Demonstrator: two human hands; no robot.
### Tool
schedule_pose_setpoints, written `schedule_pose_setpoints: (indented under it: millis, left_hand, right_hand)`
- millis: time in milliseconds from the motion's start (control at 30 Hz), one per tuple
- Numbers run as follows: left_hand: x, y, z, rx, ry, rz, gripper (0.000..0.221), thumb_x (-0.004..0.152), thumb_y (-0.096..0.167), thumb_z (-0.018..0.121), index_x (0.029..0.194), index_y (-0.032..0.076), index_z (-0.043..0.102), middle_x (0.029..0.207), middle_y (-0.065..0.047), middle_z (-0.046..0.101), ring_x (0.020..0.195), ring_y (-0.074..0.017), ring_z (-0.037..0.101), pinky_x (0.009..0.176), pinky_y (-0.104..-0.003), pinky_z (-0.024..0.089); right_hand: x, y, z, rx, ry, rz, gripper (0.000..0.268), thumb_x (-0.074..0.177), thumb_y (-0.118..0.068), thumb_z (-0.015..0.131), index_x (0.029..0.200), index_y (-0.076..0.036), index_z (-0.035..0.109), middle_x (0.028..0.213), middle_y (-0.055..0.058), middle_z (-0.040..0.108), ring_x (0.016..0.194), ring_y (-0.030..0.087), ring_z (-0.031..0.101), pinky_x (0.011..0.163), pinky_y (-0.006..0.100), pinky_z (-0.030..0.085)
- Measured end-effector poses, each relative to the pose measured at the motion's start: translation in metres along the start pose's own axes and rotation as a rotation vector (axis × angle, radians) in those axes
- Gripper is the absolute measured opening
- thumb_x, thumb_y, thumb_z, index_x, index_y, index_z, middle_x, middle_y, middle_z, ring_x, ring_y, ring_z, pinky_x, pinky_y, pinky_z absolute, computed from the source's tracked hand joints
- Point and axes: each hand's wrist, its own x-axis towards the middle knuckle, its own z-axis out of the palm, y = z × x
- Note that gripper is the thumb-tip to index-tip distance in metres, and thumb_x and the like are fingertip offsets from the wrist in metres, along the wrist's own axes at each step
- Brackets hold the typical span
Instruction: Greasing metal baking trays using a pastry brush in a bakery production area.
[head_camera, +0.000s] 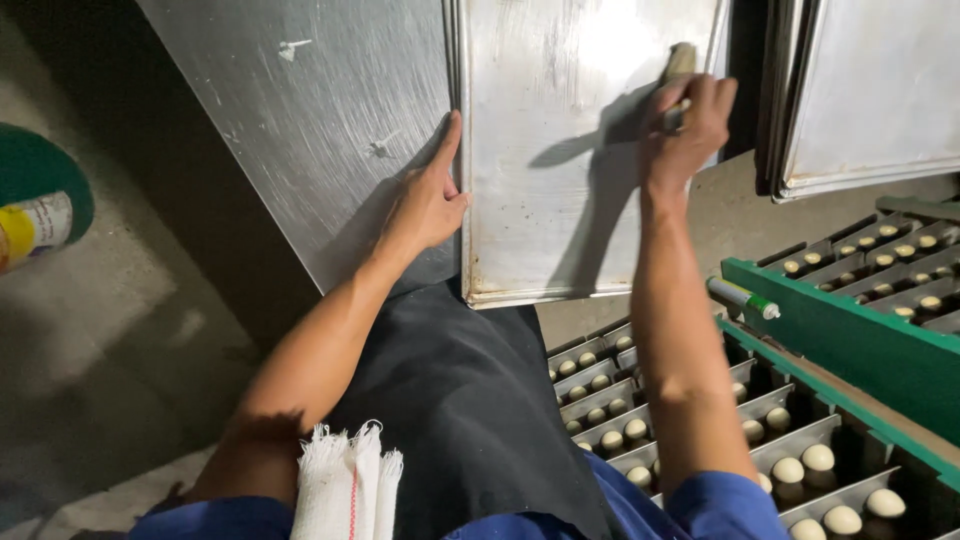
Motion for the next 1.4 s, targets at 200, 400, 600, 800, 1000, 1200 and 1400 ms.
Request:
schedule_pose_setpoints:
  millis: [200,400,600,800,1000,1200,1400]
  left_hand:
    - [0.003,-0.009,0.005,-0.047,-0.007,0.065,0.108,0.085,0.009,0.077,0.166,0.024,0.007,0.071,-0.011,0.071,0.067,-0.0299,0.073,0.07,-0.045,0.058]
    - [0.001,0.001,-0.002,-0.049,-0.055,-0.023,0.105,0.086,0.011,0.073,0.167,0.024,0.007,0.081,-0.019,0.075,0.075,-0.0359,0.073,0.078,-0.047,0.058]
    - [0.005,-0.018,0.015,0.092,0.143,0.155,0.104,0.083,0.009,0.077,0.164,0.018,0.013,0.093,-0.029,0.069,0.086,-0.0495,0.067,0.074,-0.056,0.054]
    - [-0.001,0.004,0.004,-0.052,0.024,0.003,0.104,0.084,0.004,0.069,0.166,0.02,0.007,0.071,-0.018,0.069,0.069,-0.04,0.071,0.067,-0.051,0.055]
    - [-0.001,0.014,0.0,-0.061,0.011,-0.043,0.104,0.085,0.003,0.069,0.166,0.021,0.006,0.066,-0.016,0.067,0.064,-0.0356,0.071,0.066,-0.048,0.056]
    - [-0.001,0.016,0.0,-0.037,0.035,-0.032,0.104,0.084,0.003,0.071,0.166,0.021,0.008,0.068,-0.016,0.067,0.064,-0.0355,0.07,0.064,-0.048,0.055]
    - [-0.001,0.021,-0.002,-0.037,0.012,-0.071,0.103,0.085,0.005,0.069,0.166,0.023,0.009,0.066,-0.017,0.066,0.063,-0.0367,0.07,0.065,-0.048,0.056]
  right_hand:
    - [-0.021,-0.077,0.026,0.217,-0.08,0.063,0.009,0.101,-0.007,0.066,0.098,-0.002,0.059,0.093,0.015,0.057,0.08,0.032,0.064,0.07,0.043,0.053]
    - [-0.026,-0.166,0.053,0.304,-0.124,0.09,0.004,0.096,-0.004,0.061,0.096,-0.001,0.059,0.09,0.016,0.056,0.077,0.031,0.059,0.066,0.04,0.048]
    - [-0.013,-0.16,0.108,0.681,-0.008,0.354,0.026,0.109,-0.017,0.06,0.089,-0.001,0.059,0.078,0.005,0.054,0.073,0.016,0.051,0.066,0.034,0.043]
    - [0.0,-0.065,0.128,1.001,0.059,0.43,0.02,0.103,-0.02,0.065,0.09,-0.005,0.066,0.075,0.0,0.06,0.065,0.007,0.051,0.058,0.025,0.036]
    - [0.023,-0.017,0.076,0.833,0.045,0.313,0.03,0.109,-0.02,0.06,0.083,-0.007,0.056,0.072,-0.001,0.054,0.066,0.007,0.047,0.061,0.027,0.034]
    - [0.064,0.075,0.053,0.198,0.16,-0.045,0.032,0.113,-0.02,0.056,0.085,-0.005,0.052,0.079,0.007,0.052,0.071,0.016,0.05,0.067,0.034,0.04]
    - [0.101,0.069,0.05,0.175,0.01,-0.12,0.008,0.103,0.001,0.056,0.106,-0.002,0.063,0.106,0.015,0.057,0.086,0.032,0.064,0.074,0.04,0.051]
